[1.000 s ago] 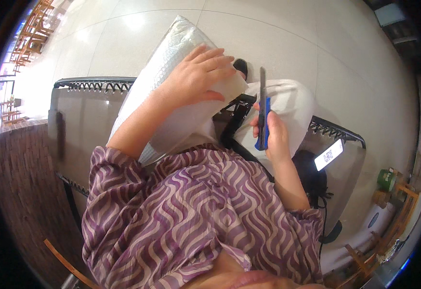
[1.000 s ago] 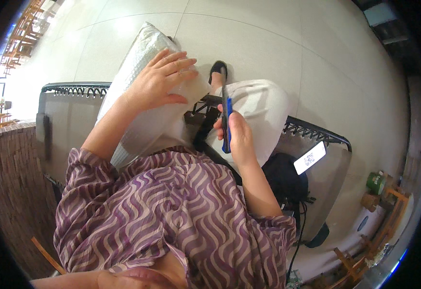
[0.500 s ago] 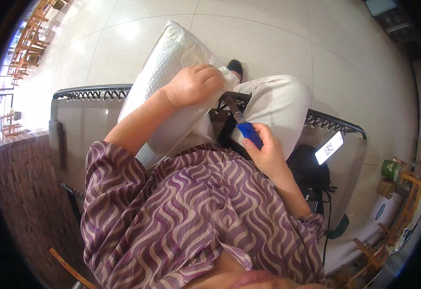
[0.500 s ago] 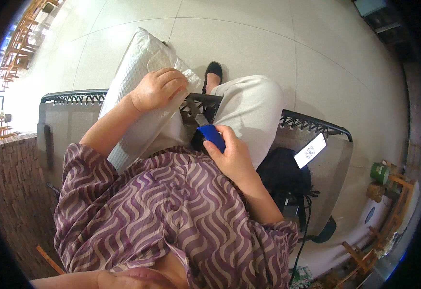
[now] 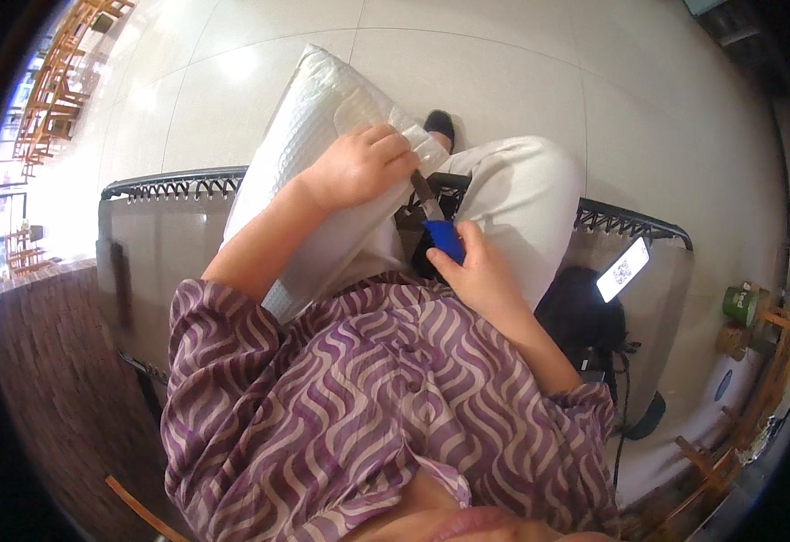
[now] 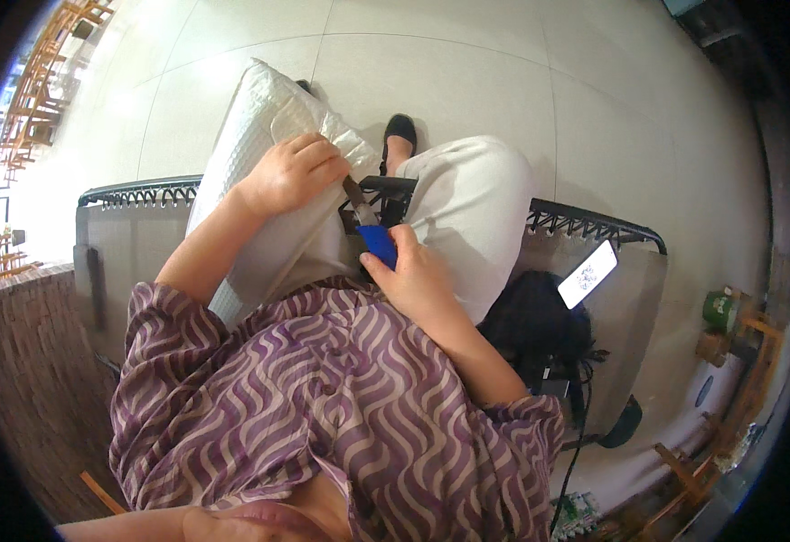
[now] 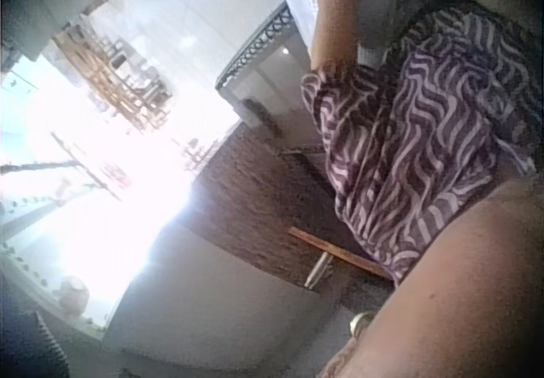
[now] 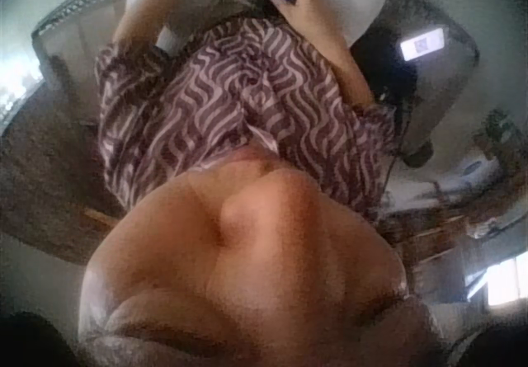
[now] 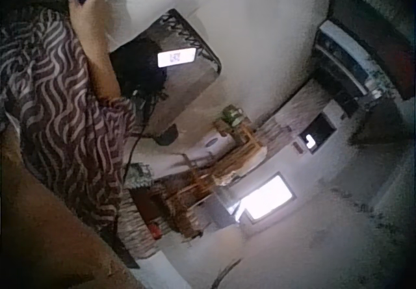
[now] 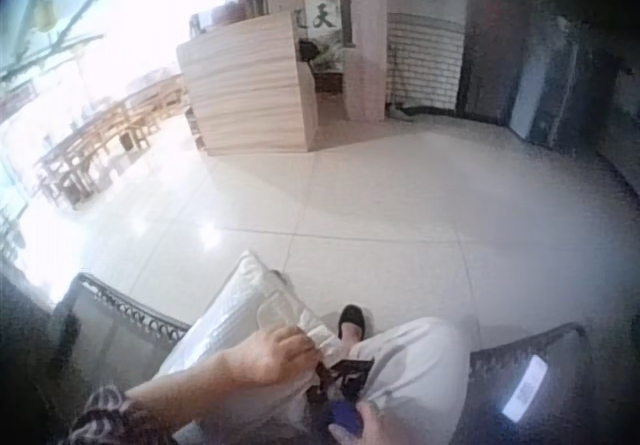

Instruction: The person uses a box cutter to open a bubble-wrapped package, removes a mop head and metal handle, and assembles the mop by inserting the handle into the mop head and tightening the connection.

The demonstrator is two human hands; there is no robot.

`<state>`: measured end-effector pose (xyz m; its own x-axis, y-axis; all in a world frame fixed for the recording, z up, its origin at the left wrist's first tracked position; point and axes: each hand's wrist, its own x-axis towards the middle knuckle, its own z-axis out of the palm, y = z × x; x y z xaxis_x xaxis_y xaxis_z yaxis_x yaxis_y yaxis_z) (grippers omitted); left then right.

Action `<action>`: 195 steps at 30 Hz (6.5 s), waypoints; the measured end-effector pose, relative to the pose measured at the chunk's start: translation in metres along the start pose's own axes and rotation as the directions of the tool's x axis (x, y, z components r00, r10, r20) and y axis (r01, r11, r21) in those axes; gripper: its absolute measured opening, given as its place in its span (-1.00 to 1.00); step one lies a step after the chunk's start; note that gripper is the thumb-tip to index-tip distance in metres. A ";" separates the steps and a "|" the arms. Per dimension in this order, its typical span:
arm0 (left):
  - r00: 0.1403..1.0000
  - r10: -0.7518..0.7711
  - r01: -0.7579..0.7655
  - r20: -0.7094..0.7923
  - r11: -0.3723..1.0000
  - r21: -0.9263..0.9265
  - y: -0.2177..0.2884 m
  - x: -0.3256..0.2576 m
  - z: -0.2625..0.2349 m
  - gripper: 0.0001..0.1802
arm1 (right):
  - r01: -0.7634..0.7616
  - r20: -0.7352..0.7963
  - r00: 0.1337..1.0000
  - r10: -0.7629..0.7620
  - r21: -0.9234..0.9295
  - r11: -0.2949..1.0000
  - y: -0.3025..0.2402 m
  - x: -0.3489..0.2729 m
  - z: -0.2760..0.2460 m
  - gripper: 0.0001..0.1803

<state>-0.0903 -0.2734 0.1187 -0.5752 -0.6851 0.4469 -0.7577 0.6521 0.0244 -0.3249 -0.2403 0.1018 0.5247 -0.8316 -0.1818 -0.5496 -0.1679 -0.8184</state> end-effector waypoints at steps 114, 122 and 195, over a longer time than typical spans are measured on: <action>0.352 -0.766 -0.380 0.538 -0.642 -0.665 0.111 -0.040 0.067 -0.49 | 0.792 0.033 0.549 -0.835 -0.340 0.507 -0.031 0.114 0.002 -0.81; 0.082 -0.889 -0.162 0.450 -0.458 -0.874 0.108 -0.032 0.048 -0.58 | 0.759 0.031 0.645 -0.764 -0.145 0.635 -0.035 0.117 0.004 -0.77; 0.143 -0.938 0.883 -0.316 0.265 -0.387 0.079 -0.100 -0.059 -0.63 | 0.741 0.582 0.603 -0.545 -0.156 0.653 -0.084 0.100 0.065 -0.74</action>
<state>-0.0745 -0.1344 0.1287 0.7261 -0.6066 0.3238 -0.5896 -0.3069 0.7471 -0.1843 -0.2746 0.1166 0.9946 -0.1015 0.0193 -0.0712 -0.8084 -0.5843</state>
